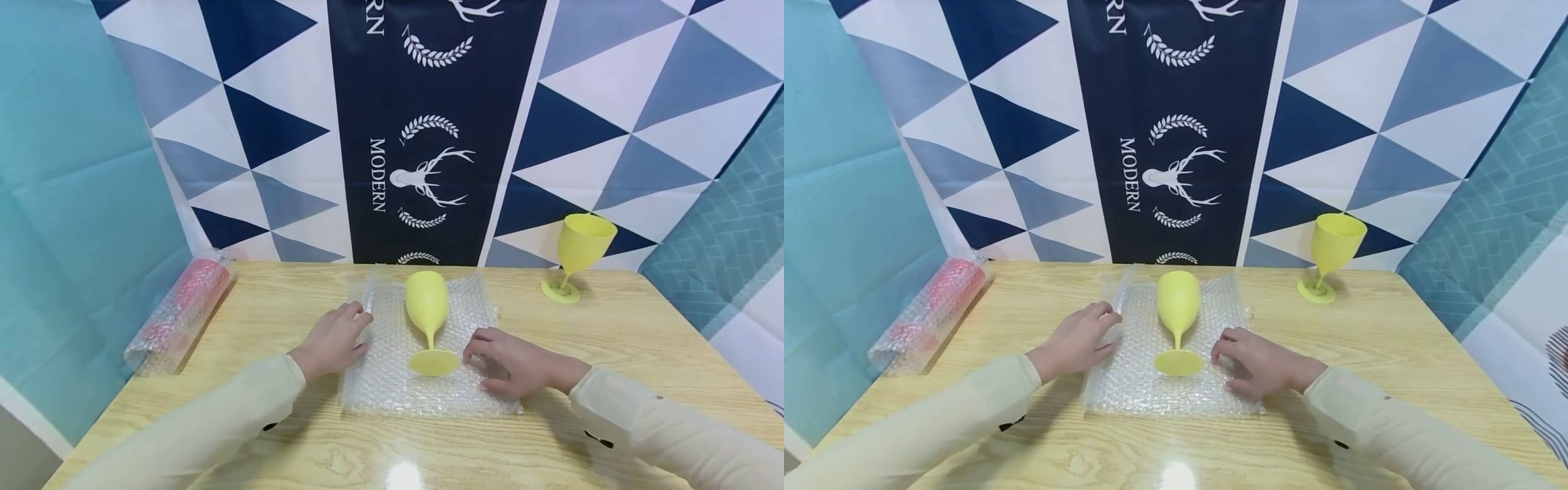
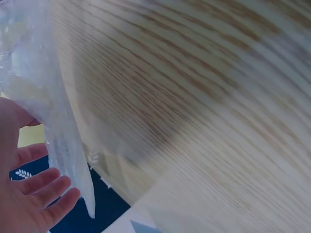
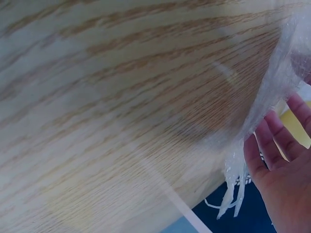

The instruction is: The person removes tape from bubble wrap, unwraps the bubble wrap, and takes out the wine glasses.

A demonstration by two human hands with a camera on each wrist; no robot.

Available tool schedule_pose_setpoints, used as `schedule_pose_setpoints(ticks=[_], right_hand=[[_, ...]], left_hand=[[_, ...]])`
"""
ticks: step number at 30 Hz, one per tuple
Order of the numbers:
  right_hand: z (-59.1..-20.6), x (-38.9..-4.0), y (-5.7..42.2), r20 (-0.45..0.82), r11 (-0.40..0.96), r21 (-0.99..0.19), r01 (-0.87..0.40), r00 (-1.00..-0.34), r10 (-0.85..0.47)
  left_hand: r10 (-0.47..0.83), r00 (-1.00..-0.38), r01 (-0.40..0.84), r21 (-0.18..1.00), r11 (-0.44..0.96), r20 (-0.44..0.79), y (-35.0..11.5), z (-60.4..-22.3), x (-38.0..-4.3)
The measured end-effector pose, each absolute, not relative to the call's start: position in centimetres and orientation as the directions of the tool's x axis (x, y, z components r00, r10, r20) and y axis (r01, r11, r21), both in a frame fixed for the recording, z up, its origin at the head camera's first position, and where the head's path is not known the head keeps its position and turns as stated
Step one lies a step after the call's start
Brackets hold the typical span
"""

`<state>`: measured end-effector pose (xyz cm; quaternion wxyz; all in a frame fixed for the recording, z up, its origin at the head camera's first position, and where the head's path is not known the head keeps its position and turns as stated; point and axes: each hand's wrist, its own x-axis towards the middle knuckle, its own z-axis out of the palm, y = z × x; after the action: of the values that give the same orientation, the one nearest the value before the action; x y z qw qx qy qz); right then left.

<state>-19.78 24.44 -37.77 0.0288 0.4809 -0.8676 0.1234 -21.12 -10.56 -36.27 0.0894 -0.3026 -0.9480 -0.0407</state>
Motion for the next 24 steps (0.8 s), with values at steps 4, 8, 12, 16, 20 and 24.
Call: schedule_pose_setpoints(ticks=[4,8,12,16,20,24], right_hand=[[-37.8,-19.8,24.4,0.175,0.5,-0.185,-0.846,-0.529,-0.831],[-37.8,-19.8,24.4,0.166,0.514,-0.186,-0.838,-0.542,-0.824],[-38.0,-19.8,24.4,0.151,0.536,-0.189,-0.823,-0.564,-0.812],[-38.1,-19.8,24.5,0.146,0.545,-0.191,-0.816,-0.573,-0.807],[-38.1,-19.9,24.5,0.152,0.544,-0.188,-0.818,-0.571,-0.807],[-38.0,-19.9,24.4,0.133,0.554,-0.204,-0.807,-0.584,-0.801]], left_hand=[[0.574,-0.796,0.584,-0.005,0.812,0.194,-11.0,-36.3,-21.1],[0.58,-0.797,0.584,-0.028,0.811,0.167,-11.5,-36.3,-21.3],[0.577,-0.805,0.578,-0.041,0.815,0.14,-12.2,-36.5,-21.5],[0.575,-0.806,0.571,-0.07,0.818,0.142,-12.8,-36.8,-21.6],[0.571,-0.806,0.558,-0.121,0.821,0.153,-13.1,-36.9,-21.5],[0.569,-0.81,0.542,-0.188,0.819,0.141,-13.1,-36.9,-21.3]])
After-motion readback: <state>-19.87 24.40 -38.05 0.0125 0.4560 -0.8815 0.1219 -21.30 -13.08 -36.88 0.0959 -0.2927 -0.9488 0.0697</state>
